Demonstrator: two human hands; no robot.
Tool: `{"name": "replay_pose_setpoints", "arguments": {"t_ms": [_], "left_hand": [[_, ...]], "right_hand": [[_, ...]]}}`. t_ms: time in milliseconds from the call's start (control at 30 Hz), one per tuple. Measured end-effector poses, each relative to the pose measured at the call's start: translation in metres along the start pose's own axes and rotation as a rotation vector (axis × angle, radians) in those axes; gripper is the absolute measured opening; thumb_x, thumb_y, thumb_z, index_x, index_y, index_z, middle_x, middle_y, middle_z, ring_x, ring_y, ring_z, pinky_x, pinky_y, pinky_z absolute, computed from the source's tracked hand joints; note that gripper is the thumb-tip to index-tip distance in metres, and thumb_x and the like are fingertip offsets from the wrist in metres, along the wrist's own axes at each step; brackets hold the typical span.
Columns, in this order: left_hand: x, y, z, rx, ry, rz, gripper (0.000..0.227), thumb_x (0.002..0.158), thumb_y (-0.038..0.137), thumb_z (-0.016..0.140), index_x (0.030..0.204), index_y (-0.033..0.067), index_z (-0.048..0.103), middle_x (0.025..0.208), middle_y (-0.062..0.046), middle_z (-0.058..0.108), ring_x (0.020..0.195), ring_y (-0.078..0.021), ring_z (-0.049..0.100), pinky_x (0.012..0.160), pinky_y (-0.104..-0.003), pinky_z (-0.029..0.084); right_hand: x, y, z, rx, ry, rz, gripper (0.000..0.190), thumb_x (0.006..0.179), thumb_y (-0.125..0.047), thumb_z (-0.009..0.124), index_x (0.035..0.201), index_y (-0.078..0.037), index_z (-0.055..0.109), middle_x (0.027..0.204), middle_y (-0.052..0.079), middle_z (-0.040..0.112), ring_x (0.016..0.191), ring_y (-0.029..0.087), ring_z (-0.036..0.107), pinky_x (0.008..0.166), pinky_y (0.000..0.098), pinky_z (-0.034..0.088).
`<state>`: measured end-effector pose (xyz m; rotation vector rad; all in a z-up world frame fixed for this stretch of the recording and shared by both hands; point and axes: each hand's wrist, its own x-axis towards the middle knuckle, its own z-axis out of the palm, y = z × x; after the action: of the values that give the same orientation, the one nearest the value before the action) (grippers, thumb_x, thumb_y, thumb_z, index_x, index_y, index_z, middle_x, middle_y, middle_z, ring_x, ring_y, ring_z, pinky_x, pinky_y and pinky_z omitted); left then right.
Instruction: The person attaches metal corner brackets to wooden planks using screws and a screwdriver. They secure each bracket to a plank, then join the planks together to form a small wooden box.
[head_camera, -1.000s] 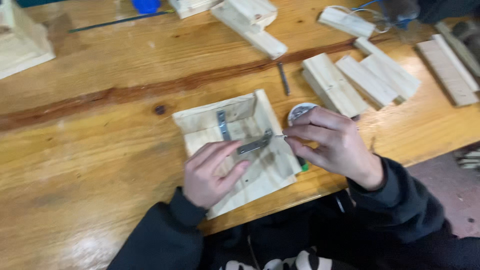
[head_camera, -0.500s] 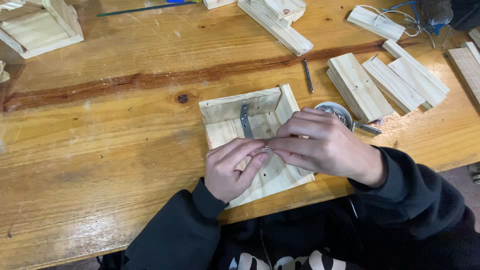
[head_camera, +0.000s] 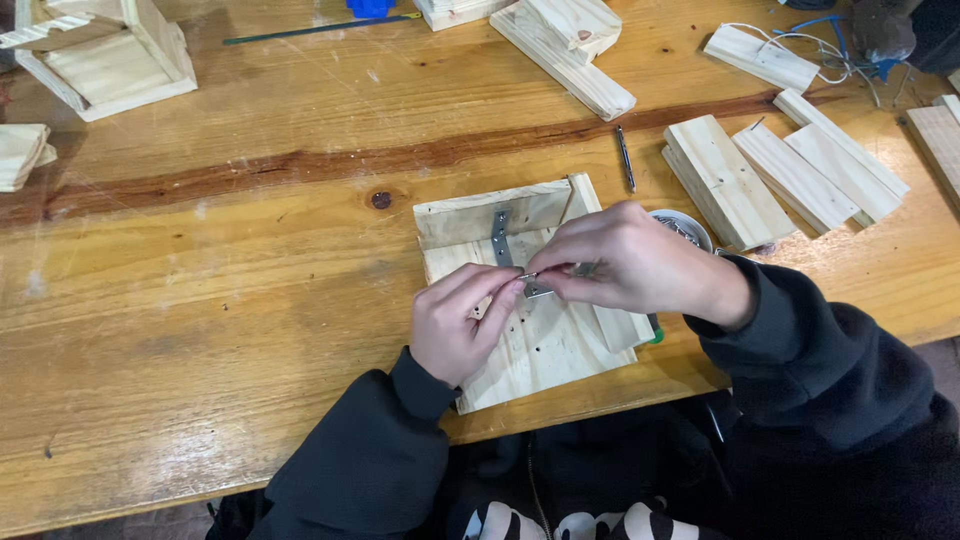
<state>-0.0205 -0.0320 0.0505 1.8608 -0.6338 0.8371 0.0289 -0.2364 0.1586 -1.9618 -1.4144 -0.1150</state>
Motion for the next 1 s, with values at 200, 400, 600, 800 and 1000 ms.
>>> {"name": "replay_pose_setpoints", "arguments": {"t_ms": [200, 400, 600, 800, 1000], "left_hand": [[-0.021, -0.029, -0.003, 0.468, -0.223, 0.041, 0.013, 0.092, 0.025, 0.074, 0.099, 0.0151, 0.077, 0.092, -0.003, 0.073, 0.103, -0.0266, 0.071, 0.081, -0.040, 0.057], [-0.028, -0.033, -0.003, 0.460, -0.427, -0.003, 0.025, 0.092, 0.027, 0.070, 0.110, 0.0101, 0.077, 0.109, -0.008, 0.071, 0.120, -0.0314, 0.062, 0.101, -0.052, 0.047], [-0.038, -0.043, 0.004, 0.543, -0.387, 0.061, 0.022, 0.093, 0.034, 0.067, 0.108, 0.0208, 0.077, 0.108, -0.002, 0.067, 0.120, -0.0240, 0.061, 0.100, -0.048, 0.045], [-0.036, -0.042, 0.004, 0.562, -0.377, 0.081, 0.021, 0.094, 0.034, 0.066, 0.106, 0.0202, 0.077, 0.106, -0.002, 0.066, 0.119, -0.0238, 0.062, 0.099, -0.047, 0.046], [-0.038, -0.046, 0.005, 0.581, -0.370, 0.093, 0.023, 0.094, 0.036, 0.065, 0.107, 0.0213, 0.077, 0.110, -0.001, 0.065, 0.120, -0.0221, 0.061, 0.099, -0.046, 0.046]], "right_hand": [[0.004, 0.027, 0.008, -0.222, -0.214, 0.132, 0.010, 0.089, -0.008, 0.069, 0.079, -0.005, 0.070, 0.066, 0.011, 0.067, 0.061, 0.036, 0.070, 0.055, 0.0480, 0.056], [0.012, 0.054, 0.031, -0.395, -0.410, 0.147, 0.019, 0.089, -0.011, 0.063, 0.071, -0.005, 0.062, 0.061, 0.011, 0.065, 0.060, 0.039, 0.067, 0.056, 0.0529, 0.054], [0.014, 0.065, 0.039, -0.494, -0.524, 0.200, 0.021, 0.090, -0.020, 0.062, 0.071, -0.011, 0.066, 0.064, 0.007, 0.066, 0.067, 0.035, 0.072, 0.058, 0.0507, 0.058], [0.016, 0.065, 0.042, -0.517, -0.538, 0.198, 0.022, 0.092, -0.021, 0.062, 0.072, -0.015, 0.069, 0.066, 0.001, 0.069, 0.069, 0.028, 0.074, 0.059, 0.0461, 0.059], [0.018, 0.069, 0.049, -0.521, -0.526, 0.163, 0.018, 0.090, -0.019, 0.063, 0.074, -0.013, 0.069, 0.069, 0.005, 0.068, 0.071, 0.034, 0.073, 0.061, 0.0514, 0.059]]}}
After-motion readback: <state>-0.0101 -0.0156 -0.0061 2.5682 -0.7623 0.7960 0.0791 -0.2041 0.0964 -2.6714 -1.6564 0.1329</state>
